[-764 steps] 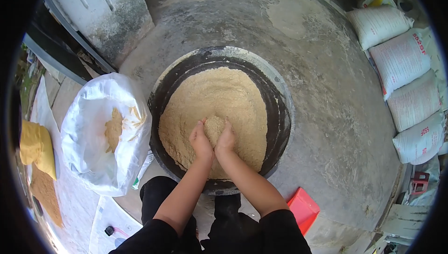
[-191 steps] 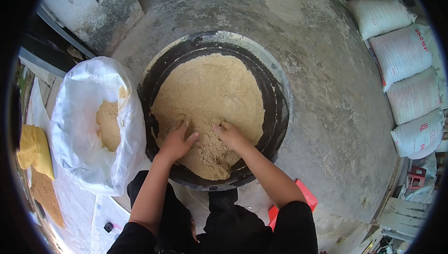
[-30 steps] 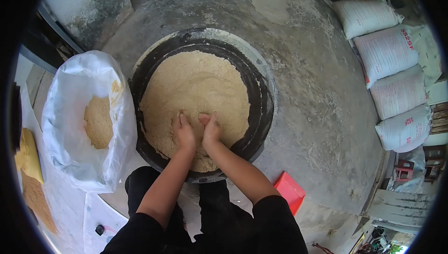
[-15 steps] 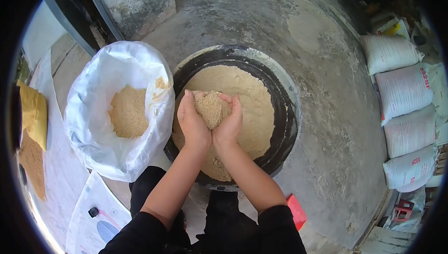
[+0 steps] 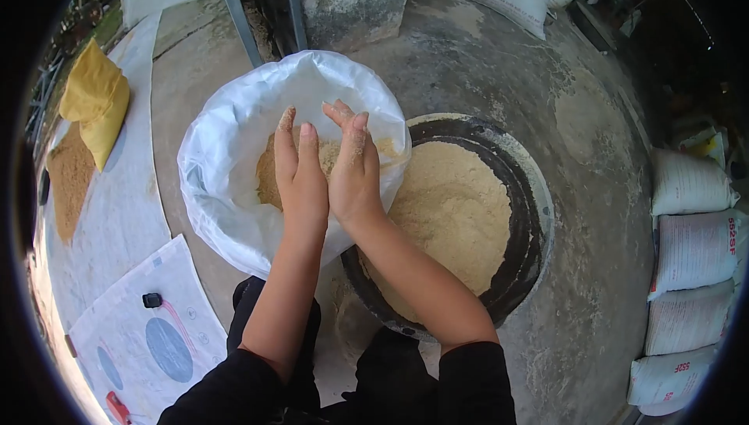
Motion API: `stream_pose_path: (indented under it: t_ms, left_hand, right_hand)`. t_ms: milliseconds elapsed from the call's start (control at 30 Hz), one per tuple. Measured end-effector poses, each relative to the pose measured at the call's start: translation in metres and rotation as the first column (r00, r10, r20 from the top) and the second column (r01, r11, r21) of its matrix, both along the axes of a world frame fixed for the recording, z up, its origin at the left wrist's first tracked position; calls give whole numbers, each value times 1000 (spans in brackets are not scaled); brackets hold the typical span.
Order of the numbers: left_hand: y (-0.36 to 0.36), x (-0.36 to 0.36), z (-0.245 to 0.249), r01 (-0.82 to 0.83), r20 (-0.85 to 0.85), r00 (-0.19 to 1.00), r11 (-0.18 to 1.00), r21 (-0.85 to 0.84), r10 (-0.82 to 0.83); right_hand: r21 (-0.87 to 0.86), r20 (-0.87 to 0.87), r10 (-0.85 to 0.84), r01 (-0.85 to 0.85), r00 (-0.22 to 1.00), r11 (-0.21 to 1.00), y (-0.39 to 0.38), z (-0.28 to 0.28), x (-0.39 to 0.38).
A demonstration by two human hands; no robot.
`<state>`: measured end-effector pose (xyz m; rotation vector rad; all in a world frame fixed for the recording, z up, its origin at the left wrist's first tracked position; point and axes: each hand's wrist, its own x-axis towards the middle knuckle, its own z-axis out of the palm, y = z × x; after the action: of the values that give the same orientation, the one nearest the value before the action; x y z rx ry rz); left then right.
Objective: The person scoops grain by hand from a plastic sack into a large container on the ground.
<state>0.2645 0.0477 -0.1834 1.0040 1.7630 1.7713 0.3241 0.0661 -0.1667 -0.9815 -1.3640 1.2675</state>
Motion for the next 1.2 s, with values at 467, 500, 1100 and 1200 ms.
stream_pose_path:
  t_ms: [467, 500, 1100, 1200]
  left_hand:
    - [-18, 183, -162, 556, -212, 766, 791, -256, -607]
    - [-19, 189, -184, 505, -253, 763, 792, -342, -595]
    - [2, 181, -124, 326, 835, 529, 945, -35, -152]
    - [11, 153, -78, 344, 781, 567, 937, 64, -261]
  right_hand:
    - [13, 307, -722, 755, 620, 655, -39, -201, 224]
    - [14, 315, -738, 774, 597, 633, -46, -217, 233]
    - [-621, -122, -880, 656, 460, 429, -17, -160, 167]
    - [-619, -361, -810, 530, 463, 579, -8, -88, 141]
